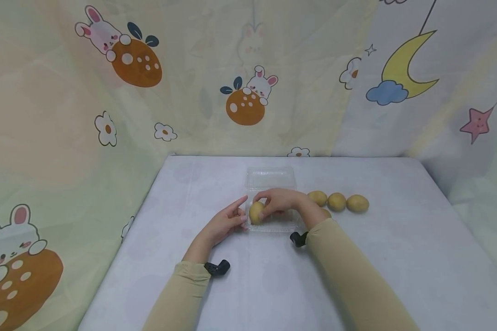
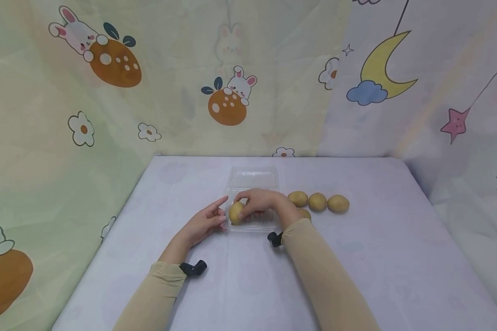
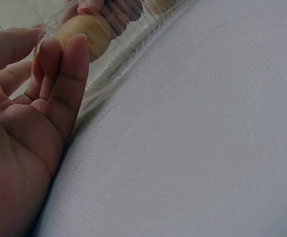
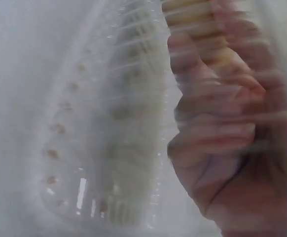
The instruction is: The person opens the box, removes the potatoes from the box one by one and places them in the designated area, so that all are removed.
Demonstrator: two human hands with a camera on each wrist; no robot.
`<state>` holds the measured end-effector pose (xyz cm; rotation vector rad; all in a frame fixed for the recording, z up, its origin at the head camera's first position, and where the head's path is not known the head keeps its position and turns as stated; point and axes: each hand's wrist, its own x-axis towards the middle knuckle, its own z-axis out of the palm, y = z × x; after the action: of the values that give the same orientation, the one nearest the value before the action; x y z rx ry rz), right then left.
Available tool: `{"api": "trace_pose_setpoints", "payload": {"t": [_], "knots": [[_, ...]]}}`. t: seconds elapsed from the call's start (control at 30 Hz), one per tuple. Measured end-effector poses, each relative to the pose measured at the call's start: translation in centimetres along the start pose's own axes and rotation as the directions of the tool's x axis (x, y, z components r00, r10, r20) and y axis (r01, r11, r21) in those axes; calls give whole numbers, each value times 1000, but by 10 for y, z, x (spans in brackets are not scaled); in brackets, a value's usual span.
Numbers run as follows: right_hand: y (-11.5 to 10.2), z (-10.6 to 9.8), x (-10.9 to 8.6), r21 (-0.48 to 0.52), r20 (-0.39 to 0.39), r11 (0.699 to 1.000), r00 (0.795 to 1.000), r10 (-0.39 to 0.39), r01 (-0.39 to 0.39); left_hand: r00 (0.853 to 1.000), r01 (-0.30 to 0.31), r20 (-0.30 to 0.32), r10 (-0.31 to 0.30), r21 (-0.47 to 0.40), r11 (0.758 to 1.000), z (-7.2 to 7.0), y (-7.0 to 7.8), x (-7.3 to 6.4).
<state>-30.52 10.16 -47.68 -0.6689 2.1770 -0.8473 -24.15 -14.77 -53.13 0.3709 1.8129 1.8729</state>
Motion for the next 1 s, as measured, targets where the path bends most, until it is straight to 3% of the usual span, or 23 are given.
{"api": "trace_pose_setpoints", "payload": {"t": [0.3,0.47,1.0], "knots": [[3,-10,-15,25,-55,999,998,-24,26,1000,23,-21,-22,7,1000,1,0,0],[1,-19,-30,49,-110,999,994,1,5,1000,10,-26,-10,7,1000,1,-1,-1],[30,-29,-84,184,-283,983,957,62,-9,998,31,-57,-28,52,998,3,3,-2]]}}
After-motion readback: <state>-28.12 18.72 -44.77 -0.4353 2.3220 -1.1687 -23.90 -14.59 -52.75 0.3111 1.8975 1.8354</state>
